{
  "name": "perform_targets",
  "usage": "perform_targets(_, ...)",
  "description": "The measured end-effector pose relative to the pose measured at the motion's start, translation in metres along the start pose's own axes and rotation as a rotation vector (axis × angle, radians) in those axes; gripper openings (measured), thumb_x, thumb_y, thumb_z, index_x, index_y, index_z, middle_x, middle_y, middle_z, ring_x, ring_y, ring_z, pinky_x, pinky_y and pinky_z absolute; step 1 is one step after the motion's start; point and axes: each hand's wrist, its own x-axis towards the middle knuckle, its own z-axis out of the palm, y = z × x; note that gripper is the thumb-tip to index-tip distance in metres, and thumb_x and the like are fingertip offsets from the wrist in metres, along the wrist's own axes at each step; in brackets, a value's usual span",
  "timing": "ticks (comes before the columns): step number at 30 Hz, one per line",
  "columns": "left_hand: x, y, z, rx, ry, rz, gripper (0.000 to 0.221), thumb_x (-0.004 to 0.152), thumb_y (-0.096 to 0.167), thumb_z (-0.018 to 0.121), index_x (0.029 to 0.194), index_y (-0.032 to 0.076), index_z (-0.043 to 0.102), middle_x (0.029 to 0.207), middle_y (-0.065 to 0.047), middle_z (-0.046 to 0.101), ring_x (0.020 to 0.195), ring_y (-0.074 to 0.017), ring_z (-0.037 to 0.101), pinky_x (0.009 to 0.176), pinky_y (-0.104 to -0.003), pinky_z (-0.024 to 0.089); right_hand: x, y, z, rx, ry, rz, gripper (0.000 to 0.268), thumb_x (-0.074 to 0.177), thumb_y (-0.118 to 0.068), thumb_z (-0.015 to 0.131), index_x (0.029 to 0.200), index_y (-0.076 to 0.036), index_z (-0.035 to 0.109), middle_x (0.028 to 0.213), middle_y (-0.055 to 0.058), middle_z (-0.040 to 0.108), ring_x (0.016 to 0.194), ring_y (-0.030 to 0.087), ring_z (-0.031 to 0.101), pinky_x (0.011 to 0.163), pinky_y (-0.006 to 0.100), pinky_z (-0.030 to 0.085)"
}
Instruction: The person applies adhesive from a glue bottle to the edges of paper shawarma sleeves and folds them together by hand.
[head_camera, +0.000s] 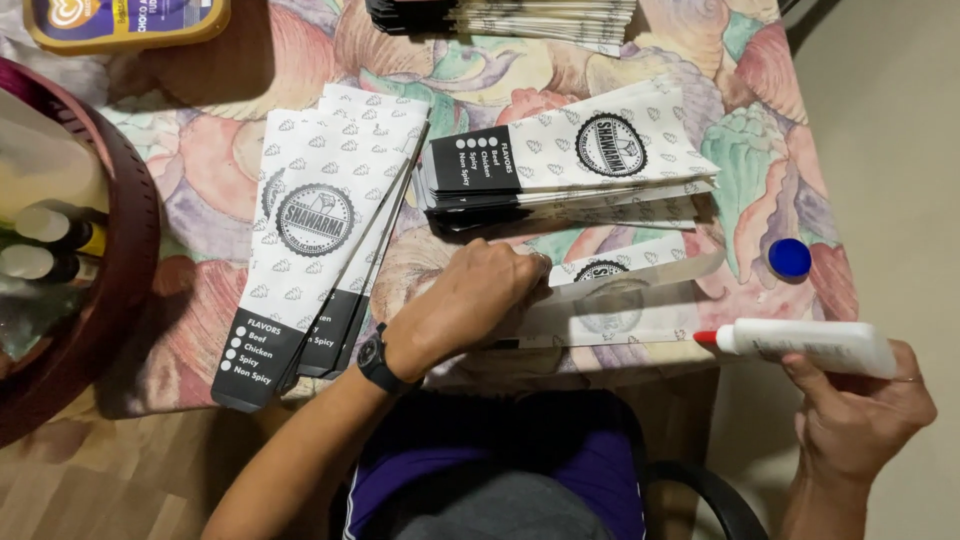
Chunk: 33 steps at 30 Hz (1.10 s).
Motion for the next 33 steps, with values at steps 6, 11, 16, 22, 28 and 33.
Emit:
perform_targets(6, 0.008, -0.007, -0.003, -0.044, 0.046, 0.045, 0.027, 0.096, 0.018, 0.065, 0.072, 0.012, 0.055, 0.066, -0.01, 0.067, 0.065, -0.0377, 0.066, 0.052, -0.048, 0.04, -0.018, -0.023, 0.04, -0.021, -0.036, 0.025, 0.058, 0.078, 0.002, 0.093, 0.126, 0.005, 0.06, 0.106, 0.01, 0.06, 0.103, 0.021, 0.063, 0.094, 0.034, 0.062)
perform_targets(11, 0.018, -0.015, 0.007, -0.09, 0.011, 0.016, 0.023, 0.089, 0.024, 0.067, 0.074, 0.007, 0.064, 0.073, -0.017, 0.071, 0.07, -0.0456, 0.067, 0.058, -0.055, 0.045, -0.045, -0.045, 0.092, 0.055, -0.208, 0.084, 0.055, 0.069, -0.005, 0.091, 0.115, -0.002, 0.061, 0.101, 0.007, 0.065, 0.092, 0.013, 0.062, 0.086, 0.025, 0.058)
perform_targets(16, 0.027, -0.021, 0.016, -0.167, -0.03, -0.006, 0.015, 0.083, 0.025, 0.065, 0.076, 0.012, 0.069, 0.078, -0.012, 0.074, 0.074, -0.0432, 0.068, 0.059, -0.053, 0.046, -0.069, -0.121, 0.158, 0.313, -0.434, 0.08, 0.049, 0.069, 0.005, 0.08, 0.112, 0.004, 0.056, 0.108, 0.028, 0.07, 0.1, 0.036, 0.075, 0.091, 0.04, 0.067)
perform_targets(22, 0.03, -0.018, 0.004, -0.227, -0.128, -0.073, 0.015, 0.081, 0.024, 0.061, 0.073, 0.012, 0.067, 0.075, -0.012, 0.074, 0.07, -0.0407, 0.068, 0.061, -0.049, 0.048, -0.092, -0.117, 0.198, 0.506, -0.512, 0.101, 0.047, 0.068, 0.01, 0.082, 0.109, 0.0, 0.061, 0.106, 0.02, 0.073, 0.099, 0.03, 0.076, 0.089, 0.035, 0.067)
perform_targets(28, 0.026, -0.015, 0.008, -0.208, -0.147, -0.09, 0.015, 0.082, 0.026, 0.06, 0.077, 0.015, 0.069, 0.077, -0.01, 0.075, 0.072, -0.0408, 0.069, 0.062, -0.049, 0.05, -0.099, -0.087, 0.187, 0.314, -0.356, 0.266, 0.045, 0.068, 0.0, 0.088, 0.106, -0.007, 0.065, 0.095, 0.007, 0.071, 0.081, 0.015, 0.066, 0.069, 0.025, 0.055)
perform_targets(33, -0.013, 0.017, 0.029, -0.056, 0.002, -0.047, 0.028, 0.095, 0.034, 0.069, 0.097, 0.008, 0.06, 0.068, -0.018, 0.067, 0.062, -0.0471, 0.064, 0.053, -0.06, 0.044, -0.048, -0.01, 0.063, -1.474, 0.087, -0.455, 0.024, 0.103, -0.058, 0.072, 0.109, -0.037, 0.081, 0.101, -0.01, 0.076, 0.066, 0.023, 0.069, 0.052, 0.037, 0.053)
